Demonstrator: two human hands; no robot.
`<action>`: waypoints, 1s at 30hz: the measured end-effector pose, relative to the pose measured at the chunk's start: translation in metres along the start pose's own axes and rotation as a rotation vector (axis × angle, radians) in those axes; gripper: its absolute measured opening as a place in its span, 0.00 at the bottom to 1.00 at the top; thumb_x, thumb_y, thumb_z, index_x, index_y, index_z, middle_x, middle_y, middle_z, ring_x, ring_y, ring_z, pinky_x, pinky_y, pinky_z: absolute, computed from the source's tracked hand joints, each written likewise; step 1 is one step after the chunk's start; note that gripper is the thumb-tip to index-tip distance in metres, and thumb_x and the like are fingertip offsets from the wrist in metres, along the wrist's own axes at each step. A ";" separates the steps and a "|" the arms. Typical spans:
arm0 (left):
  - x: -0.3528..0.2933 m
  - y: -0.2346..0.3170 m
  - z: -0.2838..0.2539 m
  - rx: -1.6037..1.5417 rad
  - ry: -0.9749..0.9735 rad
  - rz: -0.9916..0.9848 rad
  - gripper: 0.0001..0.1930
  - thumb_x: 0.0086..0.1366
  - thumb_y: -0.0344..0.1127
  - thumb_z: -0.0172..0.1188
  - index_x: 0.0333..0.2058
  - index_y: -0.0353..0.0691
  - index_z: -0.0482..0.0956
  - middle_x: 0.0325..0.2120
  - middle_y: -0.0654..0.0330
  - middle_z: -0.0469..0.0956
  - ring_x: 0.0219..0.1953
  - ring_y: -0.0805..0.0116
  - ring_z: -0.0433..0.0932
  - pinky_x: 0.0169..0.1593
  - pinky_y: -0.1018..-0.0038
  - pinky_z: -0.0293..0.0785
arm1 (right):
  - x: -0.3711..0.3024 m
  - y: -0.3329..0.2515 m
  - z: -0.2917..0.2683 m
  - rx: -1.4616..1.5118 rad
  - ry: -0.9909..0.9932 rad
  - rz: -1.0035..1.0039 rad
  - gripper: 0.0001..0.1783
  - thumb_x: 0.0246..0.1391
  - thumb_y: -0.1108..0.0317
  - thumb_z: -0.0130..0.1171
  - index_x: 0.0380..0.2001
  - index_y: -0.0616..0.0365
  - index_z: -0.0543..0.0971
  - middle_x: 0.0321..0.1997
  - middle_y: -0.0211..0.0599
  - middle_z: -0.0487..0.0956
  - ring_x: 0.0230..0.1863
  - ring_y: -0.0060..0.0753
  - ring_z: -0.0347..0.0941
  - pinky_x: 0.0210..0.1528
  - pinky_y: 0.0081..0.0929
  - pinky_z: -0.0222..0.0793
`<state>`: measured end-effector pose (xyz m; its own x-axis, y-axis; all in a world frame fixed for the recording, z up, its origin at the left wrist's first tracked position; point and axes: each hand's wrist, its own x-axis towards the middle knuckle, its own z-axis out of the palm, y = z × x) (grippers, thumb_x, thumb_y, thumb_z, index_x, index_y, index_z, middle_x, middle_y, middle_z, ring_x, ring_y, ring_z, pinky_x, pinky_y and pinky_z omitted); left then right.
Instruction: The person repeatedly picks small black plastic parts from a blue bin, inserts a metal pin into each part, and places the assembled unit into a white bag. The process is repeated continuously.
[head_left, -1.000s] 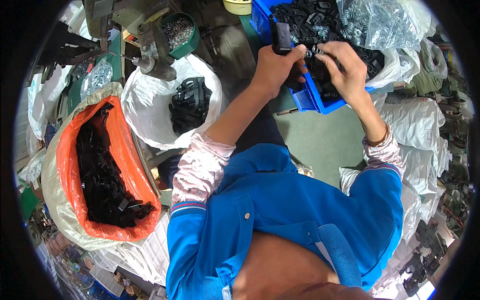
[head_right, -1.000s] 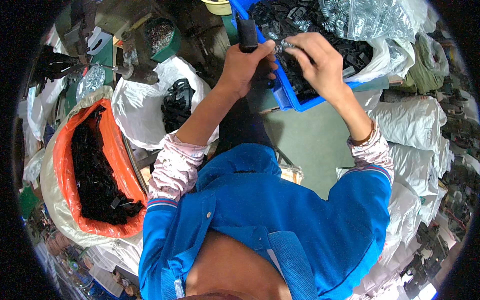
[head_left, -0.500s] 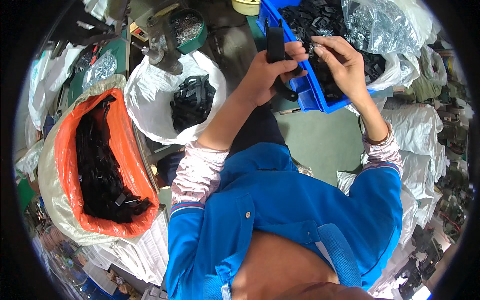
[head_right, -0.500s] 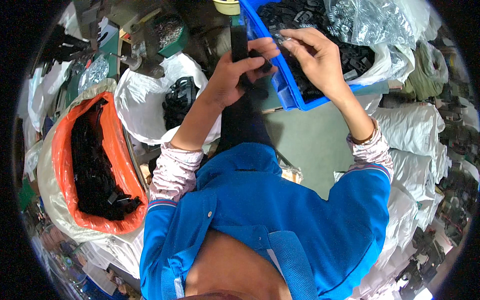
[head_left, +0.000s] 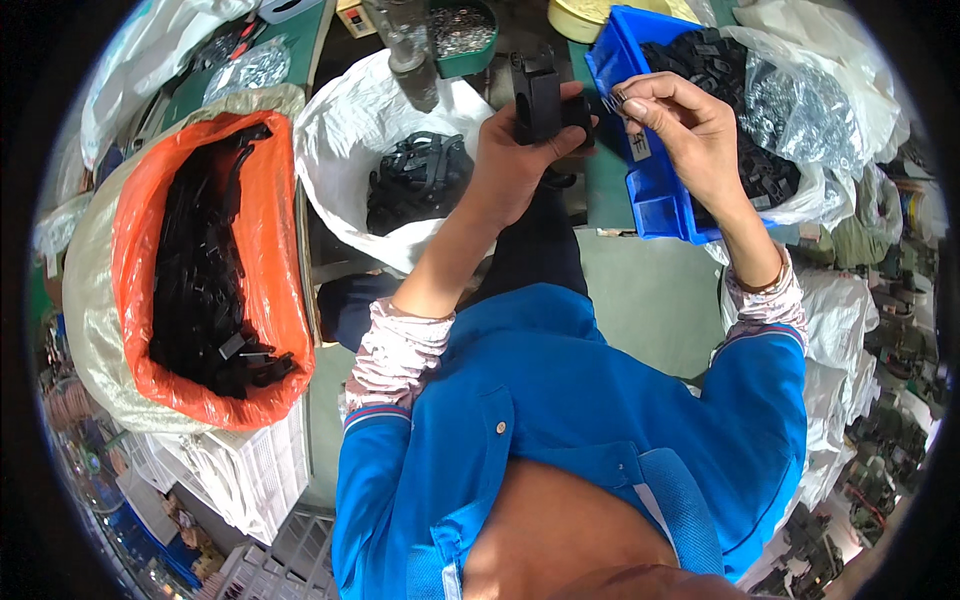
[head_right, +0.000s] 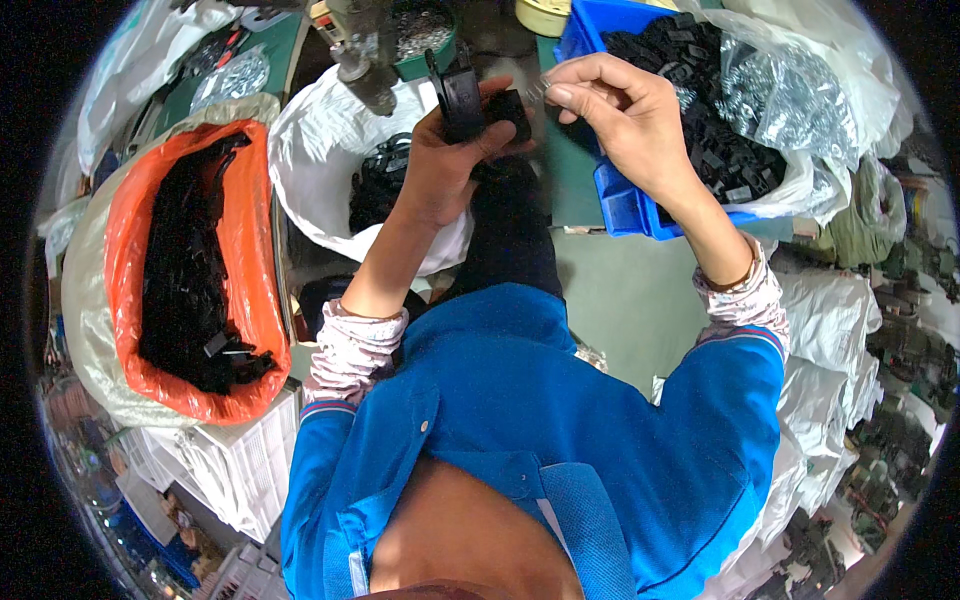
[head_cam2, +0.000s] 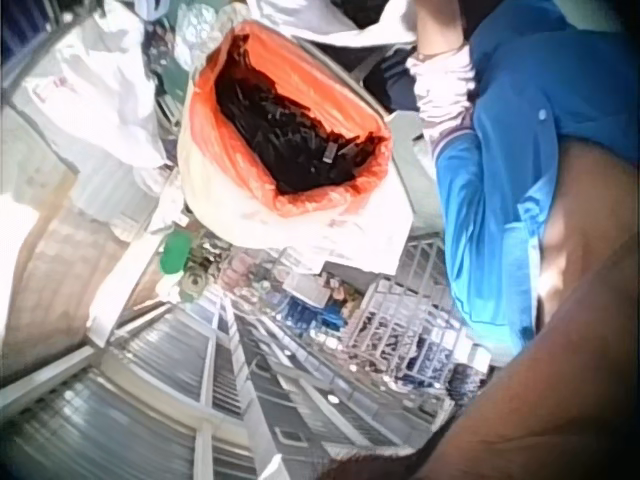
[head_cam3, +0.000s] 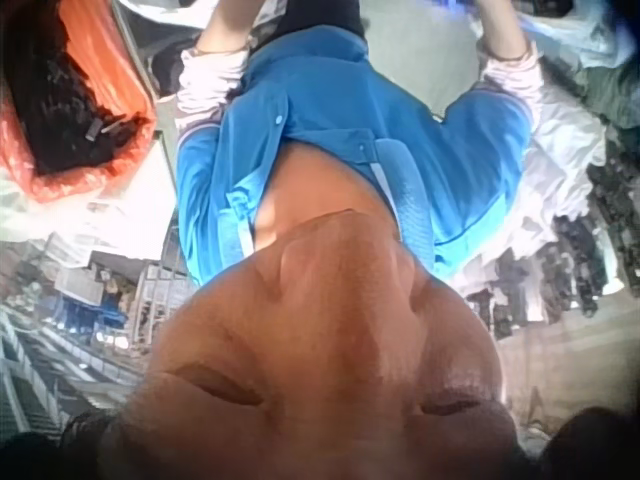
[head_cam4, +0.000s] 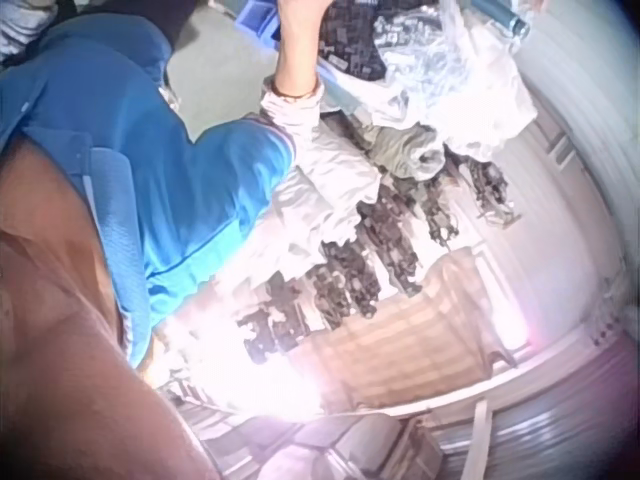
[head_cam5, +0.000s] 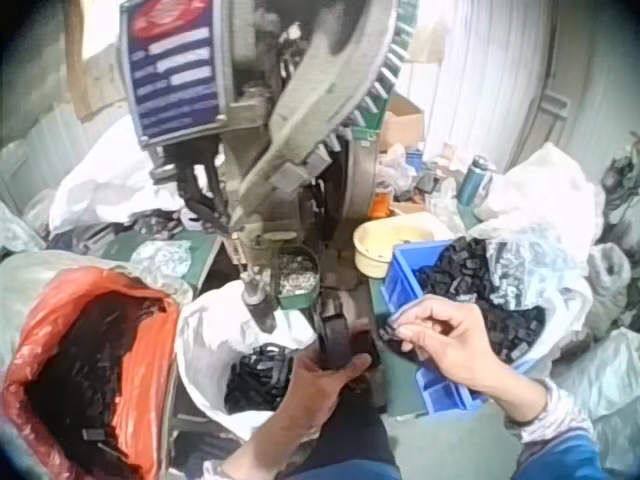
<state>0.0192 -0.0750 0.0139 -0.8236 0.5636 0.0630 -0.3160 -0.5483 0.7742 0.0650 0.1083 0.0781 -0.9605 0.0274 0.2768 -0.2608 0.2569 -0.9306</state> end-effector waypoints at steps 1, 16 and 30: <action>-0.002 0.001 -0.002 0.052 0.023 0.033 0.22 0.56 0.21 0.61 0.51 0.35 0.71 0.42 0.55 0.77 0.44 0.62 0.77 0.48 0.63 0.79 | 0.003 -0.002 0.005 -0.018 -0.028 -0.032 0.05 0.55 0.74 0.58 0.33 0.64 0.79 0.33 0.30 0.79 0.30 0.14 0.71 0.32 0.13 0.66; -0.019 0.007 -0.017 0.333 0.157 0.173 0.17 0.52 0.22 0.65 0.43 0.34 0.78 0.33 0.63 0.81 0.34 0.77 0.78 0.41 0.81 0.74 | 0.028 -0.025 0.036 -0.844 -0.353 -0.732 0.13 0.42 0.78 0.58 0.35 0.64 0.74 0.35 0.44 0.72 0.36 0.48 0.71 0.37 0.35 0.69; -0.024 0.015 -0.012 0.090 0.248 0.198 0.21 0.55 0.21 0.62 0.49 0.35 0.74 0.37 0.60 0.78 0.37 0.74 0.78 0.37 0.78 0.77 | 0.035 -0.007 0.042 -0.234 -0.446 -0.101 0.16 0.58 0.76 0.48 0.50 0.62 0.72 0.44 0.42 0.78 0.43 0.26 0.76 0.43 0.22 0.70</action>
<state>0.0281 -0.1045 0.0164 -0.9578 0.2784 0.0711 -0.1049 -0.5690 0.8156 0.0287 0.0671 0.0843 -0.8930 -0.4100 0.1858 -0.3745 0.4476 -0.8120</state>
